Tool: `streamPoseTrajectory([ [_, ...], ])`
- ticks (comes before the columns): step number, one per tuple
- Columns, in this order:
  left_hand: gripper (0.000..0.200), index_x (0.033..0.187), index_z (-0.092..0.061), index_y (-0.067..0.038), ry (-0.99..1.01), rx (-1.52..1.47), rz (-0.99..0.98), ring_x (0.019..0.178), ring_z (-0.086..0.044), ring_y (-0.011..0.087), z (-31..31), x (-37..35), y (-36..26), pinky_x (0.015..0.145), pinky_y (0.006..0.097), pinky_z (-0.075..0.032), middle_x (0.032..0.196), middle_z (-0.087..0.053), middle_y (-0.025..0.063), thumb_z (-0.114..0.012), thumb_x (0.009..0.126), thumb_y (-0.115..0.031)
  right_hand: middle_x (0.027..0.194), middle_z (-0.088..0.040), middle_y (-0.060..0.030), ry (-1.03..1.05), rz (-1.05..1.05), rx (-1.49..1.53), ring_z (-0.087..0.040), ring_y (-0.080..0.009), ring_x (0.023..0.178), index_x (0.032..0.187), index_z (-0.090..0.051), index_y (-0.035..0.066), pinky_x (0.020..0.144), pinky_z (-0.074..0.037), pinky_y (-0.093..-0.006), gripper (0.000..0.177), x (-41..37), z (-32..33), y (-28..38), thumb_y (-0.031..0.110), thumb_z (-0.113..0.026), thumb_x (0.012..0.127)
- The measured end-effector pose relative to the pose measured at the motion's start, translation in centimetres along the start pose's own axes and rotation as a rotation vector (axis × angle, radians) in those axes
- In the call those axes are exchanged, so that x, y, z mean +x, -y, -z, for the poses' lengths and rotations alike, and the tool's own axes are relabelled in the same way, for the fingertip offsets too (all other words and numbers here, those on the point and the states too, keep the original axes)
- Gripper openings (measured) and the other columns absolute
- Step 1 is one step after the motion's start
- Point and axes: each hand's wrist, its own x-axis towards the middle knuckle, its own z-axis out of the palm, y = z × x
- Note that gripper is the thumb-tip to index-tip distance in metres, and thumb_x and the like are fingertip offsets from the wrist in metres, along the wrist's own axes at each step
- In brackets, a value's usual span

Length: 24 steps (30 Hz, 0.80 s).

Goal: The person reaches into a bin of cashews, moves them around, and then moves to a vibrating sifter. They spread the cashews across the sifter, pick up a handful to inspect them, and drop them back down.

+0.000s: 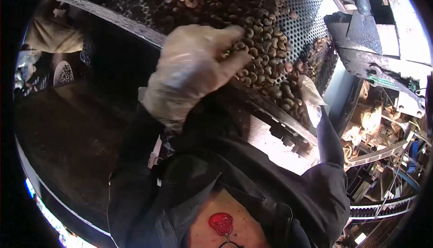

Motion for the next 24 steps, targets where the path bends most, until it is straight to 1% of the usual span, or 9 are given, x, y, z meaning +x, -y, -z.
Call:
streamPoseTrajectory([
  [1,0.055,0.147,-0.082,-0.008,0.348,0.077,-0.012,0.095,-0.086,0.0302,0.5,0.9,-0.2,0.091,0.0445,-0.069,0.11,-0.089,0.0165,-0.096,0.098,-0.029,0.146,-0.077,-0.0127,0.029,-0.037,-0.044,-0.081,-0.0209,0.101,0.144,-0.076,0.005,0.089,-0.065,-0.0312,0.039,0.2,0.4,-0.2,0.02,-0.049,0.12],
  [5,0.054,0.152,-0.079,-0.01,0.924,0.12,0.102,0.126,-0.08,0.0327,-2.9,5.7,-3.1,0.11,0.0451,-0.064,0.142,-0.083,0.0139,-0.088,0.104,-0.032,0.154,-0.07,-0.0177,-0.008,0.206,-0.25,-0.076,-0.0233,0.121,0.152,-0.068,0.006,0.101,-0.063,-0.0352,0.046,-1.5,0.0,-2.0,0.034,-0.045,0.123],
  [9,0.048,0.152,-0.079,-0.012,1.434,0.63,-0.109,0.129,-0.079,0.0336,-6.7,9.8,-4.1,0.113,0.0452,-0.063,0.143,-0.083,0.0131,-0.082,0.106,-0.027,0.161,-0.063,-0.0228,-0.919,1.597,-1.427,-0.07,-0.0257,0.141,0.161,-0.059,0.007,0.114,-0.06,-0.0391,0.056,0.0,2.3,-3.6,0.048,-0.041,0.127],
  [10,0.048,0.152,-0.079,-0.013,1.464,0.663,-0.112,0.13,-0.079,0.0335,-6.9,9.6,-3.8,0.114,0.0453,-0.063,0.144,-0.083,0.0129,-0.082,0.107,-0.027,0.14,-0.064,-0.0153,-0.353,1.093,-1.061,-0.069,-0.022,0.121,0.149,-0.061,0.012,0.097,-0.056,-0.0355,0.048,0.1,2.6,-3.8,0.05,-0.044,0.126],
  [11,0.048,0.153,-0.079,-0.013,1.457,0.66,-0.088,0.131,-0.079,0.0334,-6.8,9.6,-3.4,0.114,0.0453,-0.063,0.144,-0.083,0.0127,-0.081,0.107,-0.026,0.118,-0.065,-0.0078,-0.099,0.51,-0.464,-0.068,-0.0182,0.101,0.138,-0.064,0.016,0.079,-0.051,-0.0318,0.042,-1.2,0.4,-2.4,0.052,-0.047,0.124],
  [13,0.047,0.153,-0.079,-0.014,1.367,0.572,0.021,0.133,-0.078,0.0331,-6.1,9.5,-2.2,0.116,0.0453,-0.063,0.146,-0.082,0.0124,-0.08,0.107,-0.025,0.074,-0.067,0.0072,-0.073,0.147,0.098,-0.065,-0.0108,0.062,0.115,-0.068,0.025,0.045,-0.042,-0.0245,0.036,-3.1,-2.4,1.3,0.056,-0.052,0.121],
  [18,0.039,0.15,-0.08,-0.013,0.737,0.367,0.371,0.138,-0.077,0.031,0.0,9.3,-1.8,0.122,0.0449,-0.06,0.149,-0.081,0.0121,-0.073,0.112,-0.021,0.154,-0.072,-0.0172,0.165,0.335,0.409,-0.079,-0.0252,0.13,0.171,-0.049,0.017,0.07,-0.069,-0.0384,0.071,-6.5,-3.9,8.8,0.067,-0.052,0.12],
  [20,0.031,0.142,-0.083,-0.009,0.229,0.158,0.353,0.131,-0.08,0.0286,1.9,6.8,0.8,0.118,0.0422,-0.062,0.142,-0.084,0.0166,-0.077,0.112,-0.015,0.163,-0.068,-0.0184,0.001,0.439,0.242,-0.069,-0.0256,0.149,0.179,-0.046,0.015,0.089,-0.07,-0.042,0.075,-2.3,-0.3,7.5,0.063,-0.052,0.121],
  [24,0.03,0.14,-0.083,-0.008,-0.071,0.066,0.407,0.128,-0.08,0.0262,4.0,4.5,4.4,0.115,0.0408,-0.062,0.14,-0.085,0.0152,-0.078,0.111,-0.015,0.157,-0.07,-0.0193,-0.366,0.534,-0.263,-0.066,-0.0219,0.15,0.173,-0.054,0.007,0.101,-0.064,-0.0349,0.07,8.9,3.6,10.2,0.054,-0.056,0.122],
])
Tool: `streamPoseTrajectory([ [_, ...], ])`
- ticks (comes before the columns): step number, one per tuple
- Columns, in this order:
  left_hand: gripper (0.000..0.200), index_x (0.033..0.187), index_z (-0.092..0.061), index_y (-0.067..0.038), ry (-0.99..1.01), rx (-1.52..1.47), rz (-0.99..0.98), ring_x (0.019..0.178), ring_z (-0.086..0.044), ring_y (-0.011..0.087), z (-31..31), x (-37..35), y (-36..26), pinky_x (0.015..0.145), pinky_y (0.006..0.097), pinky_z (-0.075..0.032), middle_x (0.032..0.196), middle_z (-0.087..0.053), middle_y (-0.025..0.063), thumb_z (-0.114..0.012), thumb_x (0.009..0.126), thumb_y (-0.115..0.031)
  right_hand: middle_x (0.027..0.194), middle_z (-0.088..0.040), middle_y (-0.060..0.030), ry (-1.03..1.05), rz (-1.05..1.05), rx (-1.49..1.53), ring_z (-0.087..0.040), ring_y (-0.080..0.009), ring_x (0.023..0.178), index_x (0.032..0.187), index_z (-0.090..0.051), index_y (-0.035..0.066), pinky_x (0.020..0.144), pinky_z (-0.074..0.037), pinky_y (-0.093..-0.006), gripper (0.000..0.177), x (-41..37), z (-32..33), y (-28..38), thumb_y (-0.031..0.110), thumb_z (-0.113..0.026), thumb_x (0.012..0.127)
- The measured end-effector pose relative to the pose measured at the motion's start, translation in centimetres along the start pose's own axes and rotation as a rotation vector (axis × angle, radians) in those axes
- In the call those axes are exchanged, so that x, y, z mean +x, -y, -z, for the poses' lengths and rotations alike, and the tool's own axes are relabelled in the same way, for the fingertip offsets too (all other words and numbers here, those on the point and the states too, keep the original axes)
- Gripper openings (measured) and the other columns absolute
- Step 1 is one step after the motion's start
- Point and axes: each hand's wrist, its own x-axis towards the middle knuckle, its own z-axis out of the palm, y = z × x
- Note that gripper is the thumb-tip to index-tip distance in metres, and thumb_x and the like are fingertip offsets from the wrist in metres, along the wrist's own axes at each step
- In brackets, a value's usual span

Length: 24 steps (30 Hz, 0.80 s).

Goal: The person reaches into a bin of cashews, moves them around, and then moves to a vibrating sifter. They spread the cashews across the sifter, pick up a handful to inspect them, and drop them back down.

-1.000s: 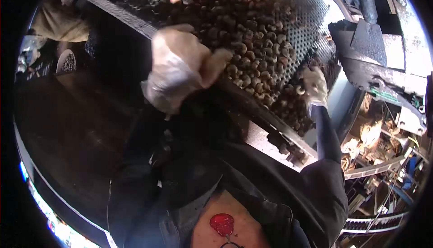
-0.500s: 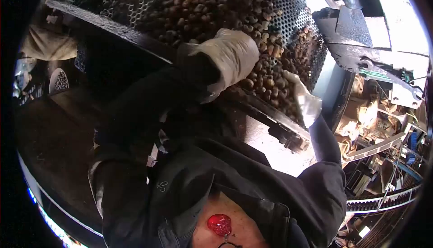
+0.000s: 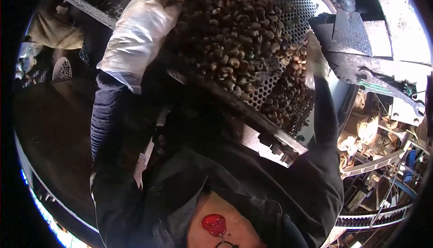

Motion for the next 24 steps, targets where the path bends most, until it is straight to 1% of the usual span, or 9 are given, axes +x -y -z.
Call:
streamPoseTrajectory([
  [3,0.029,0.139,-0.084,-0.008,-0.037,0.024,-0.009,0.127,-0.08,0.0245,0.1,-0.3,1.7,0.112,0.0398,-0.062,0.138,-0.085,0.0141,-0.079,0.111,-0.014,0.139,-0.072,-0.0161,0.294,-0.075,0.108,-0.071,-0.0201,0.128,0.156,-0.064,0.007,0.093,-0.064,-0.0347,0.047,9.0,-0.3,-2.3,0.039,-0.056,0.123],
  [6,0.028,0.138,-0.084,-0.007,0.011,0.102,-0.006,0.125,-0.08,0.0228,0.5,0.1,3.2,0.11,0.0387,-0.062,0.136,-0.086,0.013,-0.08,0.11,-0.014,0.11,-0.069,-0.0079,0.01,-0.182,0.152,-0.068,-0.0151,0.09,0.136,-0.066,0.001,0.07,-0.06,-0.0369,0.025,-4.0,-3.3,6.3,0.009,-0.05,0.119],
  [8,0.028,0.137,-0.084,-0.007,0.046,0.024,-0.022,0.124,-0.08,0.0216,0.3,0.7,5.5,0.108,0.038,-0.062,0.134,-0.086,0.0123,-0.081,0.11,-0.014,0.119,-0.076,-0.0116,0.22,-0.092,-0.06,-0.071,-0.0181,0.094,0.155,-0.068,0.002,0.077,-0.06,-0.0338,0.039,-6.4,-1.2,2.7,0.012,-0.049,0.122],
  [13,0.022,0.13,-0.084,-0.002,-0.065,-0.087,-0.107,0.106,-0.082,0.0188,0.5,-1.0,3.3,0.096,0.0326,-0.062,0.119,-0.088,0.011,-0.078,0.112,-0.012,0.135,-0.084,-0.0112,0.108,-0.133,-0.335,-0.075,-0.0199,0.123,0.142,-0.08,0.002,0.11,-0.057,-0.037,0.053,-16.2,-2.2,-0.5,0.048,-0.064,0.122],
  [16,0.023,0.13,-0.085,0.0,-0.185,0.051,-0.146,0.105,-0.083,0.02,1.3,-0.9,2.9,0.096,0.031,-0.062,0.12,-0.089,0.0122,-0.077,0.111,-0.012,0.14,-0.081,-0.0126,0.162,-0.183,-0.284,-0.075,-0.0201,0.125,0.149,-0.073,0.003,0.11,-0.06,-0.0369,0.046,-18.6,-2.1,-1.2,0.039,-0.061,0.122],
  [17,0.024,0.13,-0.086,-0.002,-0.147,-0.277,0.003,0.101,-0.084,0.0225,1.1,-1.5,1.9,0.094,0.0321,-0.063,0.115,-0.089,0.0155,-0.075,0.11,-0.009,0.142,-0.08,-0.0131,0.181,-0.186,-0.282,-0.075,-0.0202,0.125,0.152,-0.07,0.004,0.11,-0.061,-0.0369,0.045,-19.0,-2.0,-1.5,0.036,-0.06,0.122],
  [18,0.027,0.133,-0.086,-0.002,-0.189,-0.24,-0.272,0.094,-0.083,0.0218,-0.1,-0.9,3.8,0.087,0.0342,-0.063,0.109,-0.088,0.0165,-0.074,0.109,-0.007,0.144,-0.079,-0.0136,0.204,-0.166,-0.302,-0.076,-0.0202,0.126,0.154,-0.068,0.004,0.109,-0.061,-0.0369,0.044,-19.0,-1.8,-1.5,0.032,-0.059,0.122],
  [22,0.026,0.131,-0.087,-0.002,-0.134,-0.092,0.014,0.086,-0.08,0.0186,1.6,-1.0,2.9,0.079,0.0378,-0.062,0.101,-0.088,0.0123,-0.074,0.108,-0.003,0.151,-0.076,-0.0155,0.301,0.155,-0.737,-0.076,-0.0205,0.128,0.164,-0.058,0.006,0.109,-0.065,-0.0367,0.045,-19.4,-0.3,-1.3,0.02,-0.055,0.122],
  [24,0.025,0.127,-0.089,-0.004,-0.222,-0.174,-0.282,0.09,-0.084,0.022,-0.7,-1.6,3.7,0.084,0.0369,-0.065,0.105,-0.088,0.0188,-0.075,0.107,-0.005,0.154,-0.074,-0.0164,0.316,0.298,-0.902,-0.076,-0.0206,0.129,0.17,-0.053,0.007,0.109,-0.067,-0.0367,0.048,-19.4,0.0,-0.8,0.014,-0.053,0.122],
])
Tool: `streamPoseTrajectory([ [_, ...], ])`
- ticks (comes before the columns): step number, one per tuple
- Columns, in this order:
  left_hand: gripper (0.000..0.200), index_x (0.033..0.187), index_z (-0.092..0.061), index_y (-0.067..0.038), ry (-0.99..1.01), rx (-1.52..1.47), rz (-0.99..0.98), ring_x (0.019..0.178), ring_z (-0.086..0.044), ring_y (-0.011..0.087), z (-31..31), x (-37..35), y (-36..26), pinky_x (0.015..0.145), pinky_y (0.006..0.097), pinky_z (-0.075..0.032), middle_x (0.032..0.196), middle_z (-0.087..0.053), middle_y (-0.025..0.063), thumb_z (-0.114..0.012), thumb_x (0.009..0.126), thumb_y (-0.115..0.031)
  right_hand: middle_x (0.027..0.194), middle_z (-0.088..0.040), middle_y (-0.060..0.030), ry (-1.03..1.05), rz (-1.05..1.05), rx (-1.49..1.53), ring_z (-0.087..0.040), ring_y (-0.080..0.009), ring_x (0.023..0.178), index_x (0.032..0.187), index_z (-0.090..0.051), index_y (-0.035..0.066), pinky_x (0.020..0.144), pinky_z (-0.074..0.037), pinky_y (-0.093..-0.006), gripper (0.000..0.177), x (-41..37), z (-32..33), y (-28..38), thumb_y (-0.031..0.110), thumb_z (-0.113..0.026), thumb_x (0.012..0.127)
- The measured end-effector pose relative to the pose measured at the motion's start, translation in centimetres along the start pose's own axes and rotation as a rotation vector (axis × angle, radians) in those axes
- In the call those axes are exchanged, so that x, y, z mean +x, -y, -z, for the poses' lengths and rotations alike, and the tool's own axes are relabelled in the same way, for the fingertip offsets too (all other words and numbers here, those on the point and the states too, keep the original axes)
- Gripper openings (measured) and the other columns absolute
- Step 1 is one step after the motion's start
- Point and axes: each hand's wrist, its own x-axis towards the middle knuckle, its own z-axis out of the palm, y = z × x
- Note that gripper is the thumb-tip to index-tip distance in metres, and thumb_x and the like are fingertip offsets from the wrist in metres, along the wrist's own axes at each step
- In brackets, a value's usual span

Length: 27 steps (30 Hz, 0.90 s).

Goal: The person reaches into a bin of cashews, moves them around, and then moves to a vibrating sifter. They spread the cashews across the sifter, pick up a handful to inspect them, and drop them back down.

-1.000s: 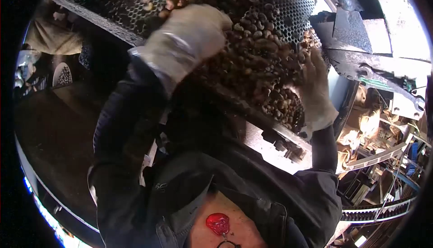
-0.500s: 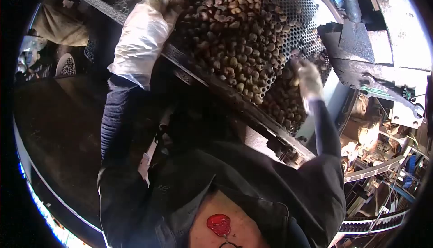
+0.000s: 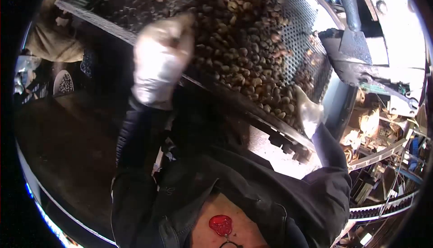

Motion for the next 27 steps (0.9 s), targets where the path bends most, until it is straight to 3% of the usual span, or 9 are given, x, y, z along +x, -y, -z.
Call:
streamPoseTrajectory([
  [2,0.024,0.126,-0.088,-0.002,0.092,0.211,0.009,0.093,-0.085,0.0216,1.3,0.1,-1.4,0.088,0.0358,-0.066,0.111,-0.089,0.0184,-0.075,0.106,-0.004,0.158,-0.072,-0.0174,-0.016,0.047,-0.024,-0.076,-0.0207,0.13,0.175,-0.048,0.008,0.109,-0.068,-0.0366,0.053,0.7,-0.1,-0.1,0.007,-0.051,0.122],
  [6,0.022,0.124,-0.087,0.0,0.022,-0.08,0.023,0.091,-0.086,0.0282,0.6,0.4,-0.8,0.086,0.0366,-0.066,0.109,-0.089,0.0195,-0.075,0.106,-0.005,0.145,-0.074,-0.019,0.039,-0.059,0.707,-0.077,-0.0213,0.121,0.163,-0.057,0.006,0.102,-0.071,-0.0408,0.042,2.4,-0.5,-0.2,0.019,-0.054,0.123],
  [9,0.022,0.124,-0.086,0.002,0.033,0.161,0.07,0.094,-0.085,0.0257,1.0,-0.3,-1.7,0.089,0.0345,-0.066,0.116,-0.089,0.0192,-0.073,0.106,-0.004,0.138,-0.079,-0.0164,0.089,-0.489,1.443,-0.08,-0.0194,0.108,0.156,-0.062,0.006,0.093,-0.07,-0.0375,0.049,4.8,4.8,4.0,0.043,-0.057,0.124],
  [11,0.023,0.126,-0.085,0.003,-0.116,0.075,0.109,0.099,-0.084,0.024,1.8,-0.4,-0.3,0.093,0.0328,-0.066,0.123,-0.088,0.0215,-0.075,0.108,-0.006,0.141,-0.08,-0.015,0.089,-0.162,1.655,-0.078,-0.0186,0.114,0.158,-0.062,0.006,0.102,-0.067,-0.0377,0.055,4.9,8.0,7.4,0.048,-0.059,0.123],
  [15,0.032,0.138,-0.079,0.006,-0.579,-0.275,0.196,0.1,-0.083,0.0239,3.5,-1.8,-1.8,0.096,0.0362,-0.065,0.129,-0.086,0.02,-0.072,0.115,-0.015,0.13,-0.081,-0.0112,-0.296,-0.257,1.02,-0.078,-0.0202,0.108,0.154,-0.069,0.01,0.093,-0.064,-0.0418,0.056,10.9,6.6,2.1,0.054,-0.06,0.121],
  [18,0.039,0.145,-0.075,0.007,-0.722,-0.327,0.246,0.098,-0.082,0.0248,6.9,-4.2,1.4,0.098,0.0354,-0.063,0.123,-0.086,0.0202,-0.071,0.115,-0.019,0.121,-0.08,-0.0142,-0.298,-0.456,0.479,-0.079,-0.0233,0.107,0.156,-0.069,0.008,0.094,-0.065,-0.0453,0.056,16.4,5.7,-3.3,0.051,-0.059,0.122],
  [22,0.04,0.143,-0.075,0.008,-0.703,-0.306,0.574,0.103,-0.082,0.0259,9.8,-10.7,7.2,0.101,0.0344,-0.061,0.122,-0.085,0.0186,-0.075,0.112,-0.017,0.136,-0.079,-0.0149,-0.278,-0.23,0.513,-0.078,-0.0255,0.113,0.156,-0.067,0.001,0.101,-0.064,-0.0365,0.042,23.7,-0.9,-11.6,0.022,-0.06,0.12],
  [25,0.041,0.145,-0.074,0.006,-0.7,-0.237,0.846,0.109,-0.08,0.0281,10.7,-14.7,10.3,0.101,0.0382,-0.065,0.132,-0.081,0.0212,-0.076,0.11,-0.015,0.138,-0.078,-0.0143,-0.49,-0.006,0.393,-0.075,-0.0255,0.129,0.148,-0.07,0.0,0.112,-0.059,-0.0387,0.034,18.2,-7.4,-13.1,0.008,-0.062,0.116],
  [27,0.039,0.143,-0.074,0.006,-0.704,-0.271,0.974,0.109,-0.08,0.0288,12.0,-17.9,16.7,0.101,0.0407,-0.066,0.133,-0.08,0.0214,-0.076,0.111,-0.016,0.133,-0.079,-0.0183,-0.334,-0.184,0.508,-0.076,-0.0317,0.125,0.141,-0.072,0.0,0.11,-0.06,-0.0408,0.028,9.1,-4.4,-5.2,0.012,-0.063,0.117],
])
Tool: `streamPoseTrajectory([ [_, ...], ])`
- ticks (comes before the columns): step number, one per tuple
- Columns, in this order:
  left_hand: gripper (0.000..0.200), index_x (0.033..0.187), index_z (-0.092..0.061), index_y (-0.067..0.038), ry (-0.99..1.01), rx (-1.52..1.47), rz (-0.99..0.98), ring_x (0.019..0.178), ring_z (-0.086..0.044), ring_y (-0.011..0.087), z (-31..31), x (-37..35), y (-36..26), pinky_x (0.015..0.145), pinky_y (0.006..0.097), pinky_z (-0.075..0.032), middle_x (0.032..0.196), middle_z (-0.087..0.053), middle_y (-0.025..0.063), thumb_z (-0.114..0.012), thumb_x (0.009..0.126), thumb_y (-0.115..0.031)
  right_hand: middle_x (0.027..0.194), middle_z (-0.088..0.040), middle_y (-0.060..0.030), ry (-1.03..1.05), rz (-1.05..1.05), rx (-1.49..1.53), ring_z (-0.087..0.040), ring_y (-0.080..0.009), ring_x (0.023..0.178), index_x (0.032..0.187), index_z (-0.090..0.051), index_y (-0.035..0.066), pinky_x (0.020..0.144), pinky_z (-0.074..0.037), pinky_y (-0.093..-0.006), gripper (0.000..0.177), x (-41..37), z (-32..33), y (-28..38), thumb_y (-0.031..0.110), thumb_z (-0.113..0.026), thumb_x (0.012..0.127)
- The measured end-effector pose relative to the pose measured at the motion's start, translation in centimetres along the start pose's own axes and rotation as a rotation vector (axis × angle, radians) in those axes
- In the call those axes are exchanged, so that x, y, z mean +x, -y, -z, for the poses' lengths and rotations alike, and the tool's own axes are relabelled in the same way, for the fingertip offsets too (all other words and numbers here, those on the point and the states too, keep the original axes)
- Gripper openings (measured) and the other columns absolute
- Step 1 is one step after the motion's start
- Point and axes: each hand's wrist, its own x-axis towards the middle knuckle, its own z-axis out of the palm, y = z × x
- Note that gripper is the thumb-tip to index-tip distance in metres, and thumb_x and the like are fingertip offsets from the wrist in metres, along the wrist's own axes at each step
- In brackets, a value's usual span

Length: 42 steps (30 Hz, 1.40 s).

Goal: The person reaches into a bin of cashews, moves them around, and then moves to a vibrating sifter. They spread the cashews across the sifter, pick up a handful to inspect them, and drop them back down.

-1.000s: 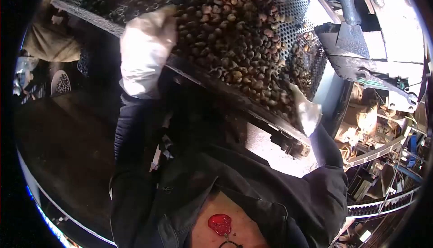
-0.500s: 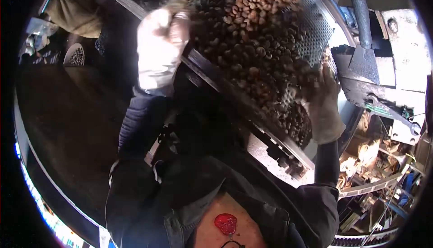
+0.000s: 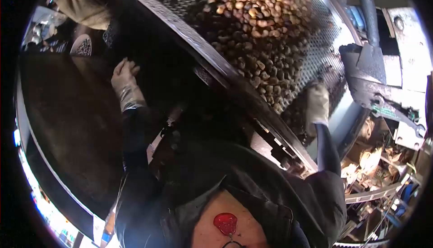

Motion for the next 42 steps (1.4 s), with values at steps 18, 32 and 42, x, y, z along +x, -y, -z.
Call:
streamPoseTrajectory([
  [18,0.051,0.149,-0.078,-0.002,0.277,0.005,-0.528,0.127,-0.074,0.0207,-6.0,-2.4,-19.0,0.117,0.0361,-0.054,0.141,-0.081,0.0129,-0.084,0.112,-0.036,0.133,-0.078,-0.0207,0.251,-0.688,0.506,-0.077,-0.0292,0.112,0.149,-0.069,0.006,0.1,-0.063,-0.0367,0.035,-8.7,3.9,11.8,0.024,-0.054,0.123],
  [32,0.067,0.061,-0.045,-0.012,0.668,0.566,-1.629,0.053,-0.048,0.0333,-17.2,-9.3,-13.2,0.055,0.0511,-0.038,0.06,-0.046,0.0083,-0.087,0.105,-0.041,0.151,-0.077,-0.0165,-0.34,0.131,-0.011,-0.075,-0.0209,0.109,0.143,-0.074,0.006,0.099,-0.063,-0.0383,0.063,2.8,3.1,11.7,0.062,-0.057,0.121],
  [42,0.062,0.06,-0.048,-0.011,0.665,0.361,-1.657,0.055,-0.049,0.0343,-17.9,-12.8,-12.8,0.057,0.0506,-0.039,0.059,-0.043,0.0101,-0.089,0.103,-0.027,0.115,-0.076,-0.0074,0.205,0.551,-0.572,-0.073,-0.0187,0.105,0.136,-0.073,0.008,0.091,-0.061,-0.0338,0.028,0.4,-0.7,-1.8,0.018,-0.052,0.121],
])
